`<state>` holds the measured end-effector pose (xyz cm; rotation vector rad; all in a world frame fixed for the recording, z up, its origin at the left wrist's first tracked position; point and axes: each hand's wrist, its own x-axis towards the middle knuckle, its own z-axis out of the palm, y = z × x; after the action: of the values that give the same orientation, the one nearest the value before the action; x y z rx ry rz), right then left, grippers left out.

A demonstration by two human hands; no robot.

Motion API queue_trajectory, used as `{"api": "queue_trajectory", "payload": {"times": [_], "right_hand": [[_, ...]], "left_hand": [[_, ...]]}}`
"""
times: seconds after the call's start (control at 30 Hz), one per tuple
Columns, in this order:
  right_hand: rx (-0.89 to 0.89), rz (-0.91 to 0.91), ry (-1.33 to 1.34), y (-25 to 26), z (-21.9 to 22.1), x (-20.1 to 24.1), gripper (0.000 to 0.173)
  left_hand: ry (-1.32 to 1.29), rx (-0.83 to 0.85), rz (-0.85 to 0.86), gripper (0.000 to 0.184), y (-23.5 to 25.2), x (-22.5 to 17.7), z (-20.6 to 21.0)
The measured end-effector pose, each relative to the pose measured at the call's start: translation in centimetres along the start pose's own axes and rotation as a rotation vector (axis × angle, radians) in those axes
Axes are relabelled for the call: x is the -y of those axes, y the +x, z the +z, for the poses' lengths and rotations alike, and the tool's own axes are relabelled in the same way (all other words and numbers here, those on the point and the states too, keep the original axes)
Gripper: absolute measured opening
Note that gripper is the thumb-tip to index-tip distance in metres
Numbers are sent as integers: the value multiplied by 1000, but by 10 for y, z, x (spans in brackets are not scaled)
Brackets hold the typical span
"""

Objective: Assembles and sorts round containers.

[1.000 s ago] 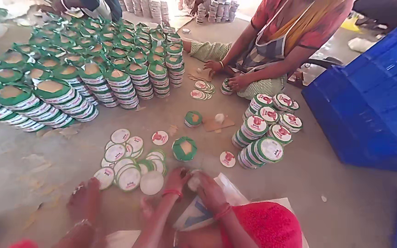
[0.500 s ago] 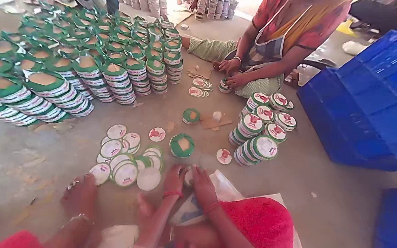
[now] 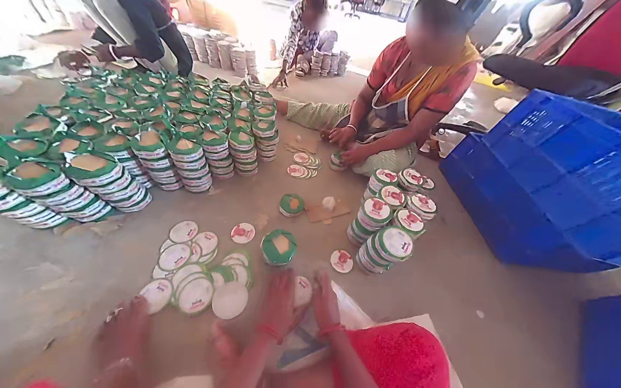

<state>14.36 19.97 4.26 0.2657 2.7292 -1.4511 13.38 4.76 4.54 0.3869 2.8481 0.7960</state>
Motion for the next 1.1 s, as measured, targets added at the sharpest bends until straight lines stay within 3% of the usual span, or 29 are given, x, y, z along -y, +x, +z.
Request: {"api": "queue_trajectory", "payload": {"times": [0.07,0.2,0.27,0.37,0.43,0.5,0.57,0.63,0.7,0.77,0.83,0.97,1.1], "right_hand": [[78,107,-9,4,-3,4,61],[40,137,163,6,-2,0,65],[-48,190,404,10,-5,-2,62],[-28,373,828,8,-19,10,54],[86,557,1142,9,-28,25,72],[129,568,1304,20,-37,34,78],[89,420,1095,37,-48,43,58],[33,162,524,58,-55,49,47],[2,-54,-253,80,-46,43,60],[59,-54,-684,93,-14,26,70],[147,33,-820,102,9,16,77],[213,86,-816,103,6,16,80],[126,125,-520,130,-12,46,77]], "left_hand": [[74,246,-87,105,12,-12,-9],[18,282,-164,109,19,-15,-16],[-101,171,-177,109,15,-12,-16],[-335,-208,-93,106,7,-20,-4],[-407,-350,51,103,10,-33,5],[-332,-346,150,110,17,-38,7],[-283,-320,162,119,22,-36,3],[-240,-279,118,123,21,-30,0],[-256,-65,-10,101,18,-24,-6],[-224,179,-127,63,17,-19,-6],[-155,235,-124,47,17,-11,2],[-189,211,-141,39,17,-15,-1],[-244,-53,-76,31,13,8,8]]}}
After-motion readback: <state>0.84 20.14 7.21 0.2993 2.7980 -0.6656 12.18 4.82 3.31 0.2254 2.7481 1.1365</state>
